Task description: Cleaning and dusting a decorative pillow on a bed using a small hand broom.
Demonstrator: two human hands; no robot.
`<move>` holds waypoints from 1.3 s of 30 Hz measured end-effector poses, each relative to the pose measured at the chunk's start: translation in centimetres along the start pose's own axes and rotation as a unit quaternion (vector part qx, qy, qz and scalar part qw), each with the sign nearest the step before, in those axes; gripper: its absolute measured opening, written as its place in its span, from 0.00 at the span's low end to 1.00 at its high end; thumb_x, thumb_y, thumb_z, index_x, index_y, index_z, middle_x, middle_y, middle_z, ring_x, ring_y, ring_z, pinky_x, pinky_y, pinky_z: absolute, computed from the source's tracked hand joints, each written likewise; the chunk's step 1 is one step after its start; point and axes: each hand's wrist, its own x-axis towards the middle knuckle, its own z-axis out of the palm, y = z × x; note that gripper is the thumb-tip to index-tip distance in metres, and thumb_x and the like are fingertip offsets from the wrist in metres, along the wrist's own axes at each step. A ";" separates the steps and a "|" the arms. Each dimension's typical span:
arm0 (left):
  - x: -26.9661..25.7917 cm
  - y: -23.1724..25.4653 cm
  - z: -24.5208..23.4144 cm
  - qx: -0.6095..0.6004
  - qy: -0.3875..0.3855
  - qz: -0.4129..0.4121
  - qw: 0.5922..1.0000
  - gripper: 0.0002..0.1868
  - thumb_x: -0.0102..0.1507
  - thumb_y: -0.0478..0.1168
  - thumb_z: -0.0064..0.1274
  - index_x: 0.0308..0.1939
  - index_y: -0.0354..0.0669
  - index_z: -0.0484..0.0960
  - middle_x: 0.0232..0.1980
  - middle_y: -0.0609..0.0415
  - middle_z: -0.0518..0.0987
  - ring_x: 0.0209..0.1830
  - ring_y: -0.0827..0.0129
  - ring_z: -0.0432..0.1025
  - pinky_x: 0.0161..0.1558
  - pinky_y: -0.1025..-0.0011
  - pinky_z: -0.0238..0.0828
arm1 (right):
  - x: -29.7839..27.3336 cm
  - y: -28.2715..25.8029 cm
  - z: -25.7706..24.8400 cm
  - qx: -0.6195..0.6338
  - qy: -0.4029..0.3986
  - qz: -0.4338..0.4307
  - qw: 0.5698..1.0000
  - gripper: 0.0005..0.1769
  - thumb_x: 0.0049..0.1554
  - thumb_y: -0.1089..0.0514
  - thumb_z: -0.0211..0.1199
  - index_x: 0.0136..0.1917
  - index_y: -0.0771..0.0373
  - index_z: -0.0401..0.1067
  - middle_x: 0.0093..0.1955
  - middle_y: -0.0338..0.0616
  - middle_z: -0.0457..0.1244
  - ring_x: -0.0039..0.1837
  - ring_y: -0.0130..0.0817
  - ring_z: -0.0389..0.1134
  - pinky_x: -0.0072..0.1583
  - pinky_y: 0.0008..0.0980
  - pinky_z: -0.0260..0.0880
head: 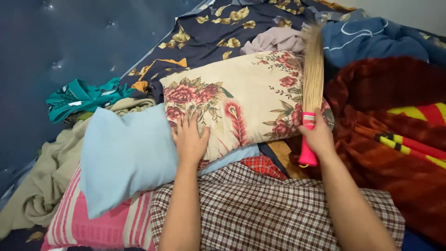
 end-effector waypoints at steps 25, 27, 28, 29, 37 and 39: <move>17.2 16.8 -14.7 -0.005 0.068 0.152 0.986 0.25 0.66 0.59 0.50 0.53 0.42 0.80 0.50 0.39 0.82 0.52 0.42 0.75 0.54 0.47 0.69 | -0.8 -4.8 -6.3 0.010 0.174 -0.273 0.946 0.47 0.58 0.61 0.69 0.86 0.60 0.52 0.76 0.61 0.61 0.73 0.52 0.68 0.70 0.43 0.68; 19.9 16.2 -15.5 0.010 0.089 0.173 0.981 0.24 0.65 0.57 0.51 0.52 0.41 0.80 0.50 0.38 0.81 0.51 0.41 0.75 0.53 0.47 0.69 | -0.4 -4.2 -6.6 0.067 0.200 -0.245 0.946 0.48 0.60 0.62 0.68 0.87 0.61 0.48 0.76 0.59 0.62 0.73 0.49 0.68 0.71 0.41 0.68; 20.5 15.6 -16.3 0.020 0.097 0.183 0.978 0.24 0.64 0.56 0.52 0.52 0.40 0.80 0.49 0.37 0.81 0.51 0.40 0.74 0.53 0.46 0.69 | -0.1 -3.9 -6.3 0.067 0.205 -0.244 0.946 0.48 0.60 0.62 0.68 0.87 0.61 0.48 0.76 0.59 0.62 0.73 0.49 0.68 0.71 0.41 0.68; 21.0 15.1 -17.1 0.029 0.105 0.194 0.975 0.23 0.63 0.54 0.52 0.52 0.40 0.80 0.49 0.37 0.81 0.51 0.40 0.74 0.52 0.46 0.69 | 0.2 -3.6 -6.0 0.072 0.209 -0.224 0.949 0.49 0.58 0.62 0.67 0.87 0.60 0.48 0.76 0.60 0.62 0.71 0.49 0.68 0.70 0.42 0.68; 17.0 9.0 -13.2 0.088 0.150 0.243 0.954 0.21 0.58 0.47 0.57 0.49 0.35 0.80 0.47 0.34 0.80 0.48 0.37 0.73 0.48 0.45 0.68 | 2.4 0.6 -0.1 -0.019 -0.032 -0.024 0.999 0.54 0.48 0.58 0.69 0.84 0.51 0.48 0.57 0.62 0.68 0.57 0.54 0.72 0.58 0.47 0.71; 11.3 4.4 -5.8 0.171 -0.100 0.151 0.969 0.22 0.74 0.57 0.42 0.61 0.48 0.78 0.67 0.45 0.79 0.67 0.53 0.72 0.71 0.57 0.66 | 2.5 0.4 1.4 -0.066 -0.103 -0.032 0.992 0.55 0.47 0.57 0.71 0.83 0.50 0.48 0.56 0.63 0.69 0.55 0.55 0.73 0.57 0.47 0.72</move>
